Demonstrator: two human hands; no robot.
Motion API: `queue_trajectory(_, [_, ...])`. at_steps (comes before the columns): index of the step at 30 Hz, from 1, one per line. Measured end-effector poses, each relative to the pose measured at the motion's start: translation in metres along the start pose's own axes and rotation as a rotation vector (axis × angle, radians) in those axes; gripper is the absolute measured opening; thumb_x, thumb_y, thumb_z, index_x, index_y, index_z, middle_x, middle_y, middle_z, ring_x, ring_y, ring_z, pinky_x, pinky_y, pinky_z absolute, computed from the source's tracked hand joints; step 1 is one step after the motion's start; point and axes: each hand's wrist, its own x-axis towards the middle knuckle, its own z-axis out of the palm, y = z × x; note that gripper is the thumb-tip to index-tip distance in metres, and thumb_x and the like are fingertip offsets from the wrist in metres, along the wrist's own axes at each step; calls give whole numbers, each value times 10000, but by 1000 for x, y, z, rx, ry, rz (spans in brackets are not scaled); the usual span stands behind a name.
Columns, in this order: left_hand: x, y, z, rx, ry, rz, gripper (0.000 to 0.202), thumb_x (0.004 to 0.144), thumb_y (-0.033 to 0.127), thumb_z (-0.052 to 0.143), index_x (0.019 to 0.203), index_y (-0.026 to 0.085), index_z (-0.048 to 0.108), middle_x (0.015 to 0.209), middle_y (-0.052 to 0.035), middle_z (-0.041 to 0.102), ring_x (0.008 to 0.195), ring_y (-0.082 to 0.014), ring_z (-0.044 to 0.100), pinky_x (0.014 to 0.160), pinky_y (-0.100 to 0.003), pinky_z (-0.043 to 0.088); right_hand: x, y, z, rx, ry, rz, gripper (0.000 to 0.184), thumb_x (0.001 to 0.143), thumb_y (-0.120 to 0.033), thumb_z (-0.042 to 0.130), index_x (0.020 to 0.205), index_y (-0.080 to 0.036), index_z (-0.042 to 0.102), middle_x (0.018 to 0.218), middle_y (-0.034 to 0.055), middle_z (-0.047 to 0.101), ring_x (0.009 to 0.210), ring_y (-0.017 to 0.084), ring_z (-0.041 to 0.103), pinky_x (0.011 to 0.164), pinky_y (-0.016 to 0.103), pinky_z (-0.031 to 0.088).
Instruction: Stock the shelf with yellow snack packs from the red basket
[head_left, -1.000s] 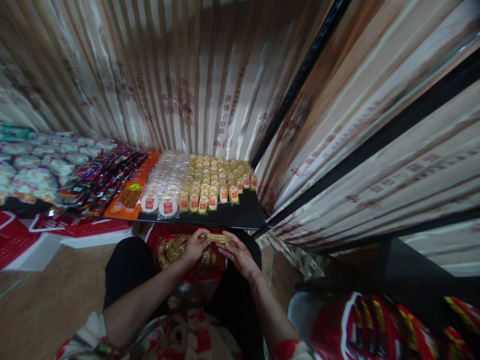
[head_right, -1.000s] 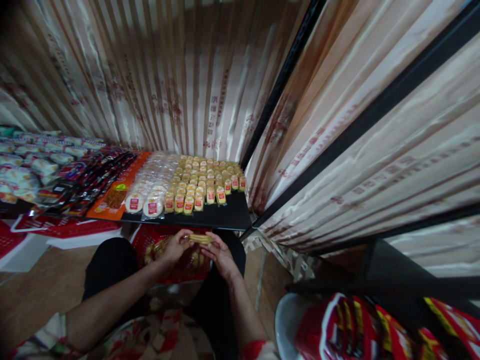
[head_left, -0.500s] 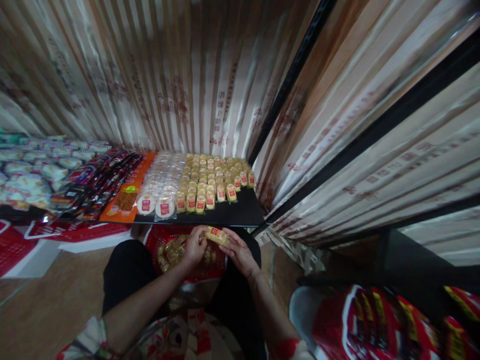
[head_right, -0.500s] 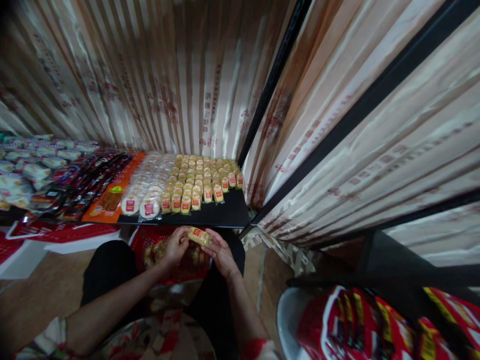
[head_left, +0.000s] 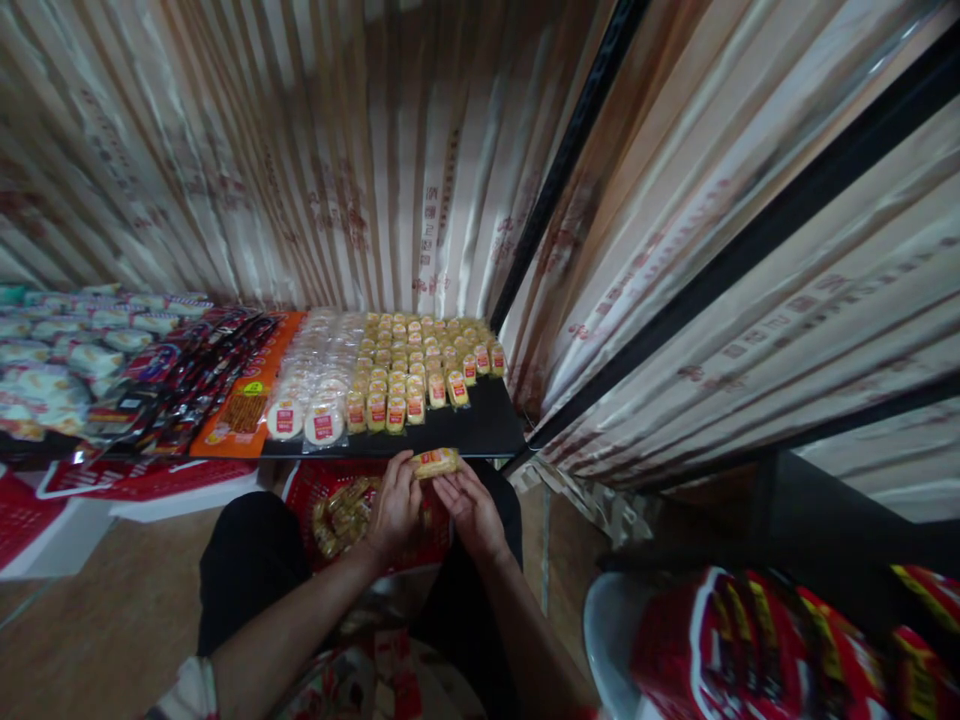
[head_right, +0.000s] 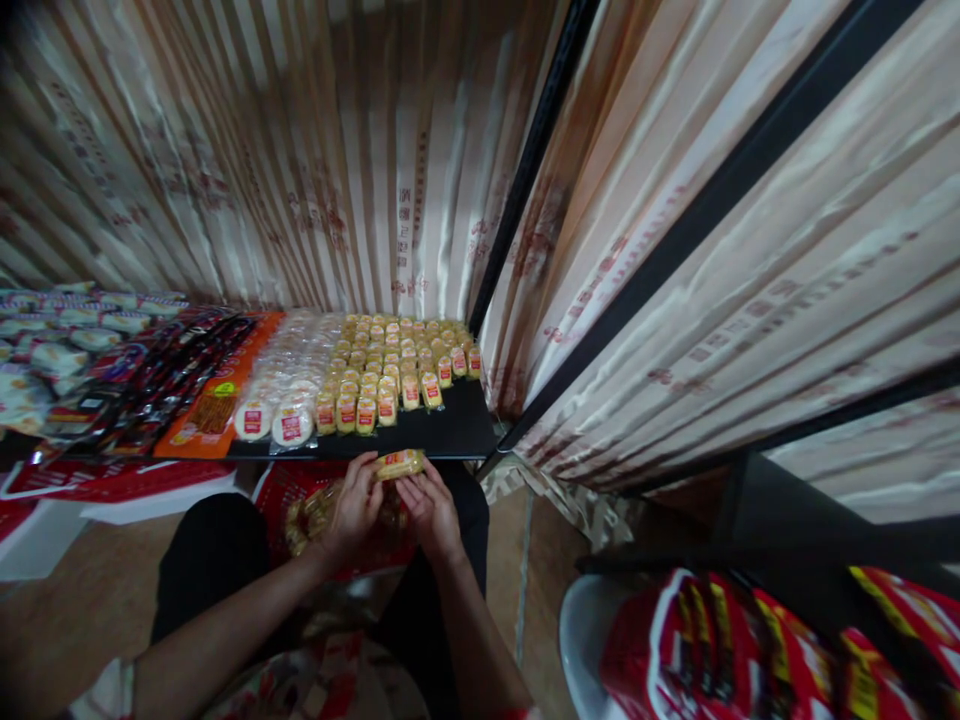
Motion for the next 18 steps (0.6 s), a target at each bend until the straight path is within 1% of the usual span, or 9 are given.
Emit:
queue_trajectory(3, [0,4,-1,116,-8,55,263,857,119,401,1047,194,567,1138,-84,598,1075,-205,555,951,-361,466,-1,4,6,-18,13,-45,363,668,-341,749,996,-251,622,1005,33,695,1062,183,624,994,346,465])
queue_trajectory(5, [0,8,-2,178,-8,95,236,861,128,418,1015,196,582,1120,-82,613,1046,-215,555,921,-358,470,-1,6,11,-47,32,-69,357,678,-348,747,995,-249,617,1012,27,686,1072,181,616,999,338,464])
queue_trajectory(9, [1,16,-3,235,9,127,221,871,138,419,995,184,596,1101,-90,620,1022,-227,546,893,-360,469,1,8,15,-39,77,-81,341,646,-329,769,936,-225,623,1001,32,682,1005,177,636,977,341,480])
queue_trajectory(12, [2,20,-2,247,3,129,226,887,167,413,1012,185,600,1100,-97,619,1018,-231,542,887,-365,471,3,9,15,-36,74,-90,319,649,-316,768,922,-229,627,991,25,684,974,170,643,953,335,492])
queue_trajectory(15, [1,22,1,245,1,128,235,895,182,405,1016,195,606,1109,-98,613,1030,-236,538,899,-382,467,4,8,15,-48,78,-95,303,644,-309,773,902,-234,634,940,16,687,930,167,650,914,329,508])
queue_trajectory(18, [0,19,6,234,19,127,223,886,185,431,1020,197,610,1131,-98,601,1072,-249,527,936,-405,454,5,7,15,-45,99,-78,317,605,-311,797,865,-227,635,879,9,687,846,157,656,856,315,525])
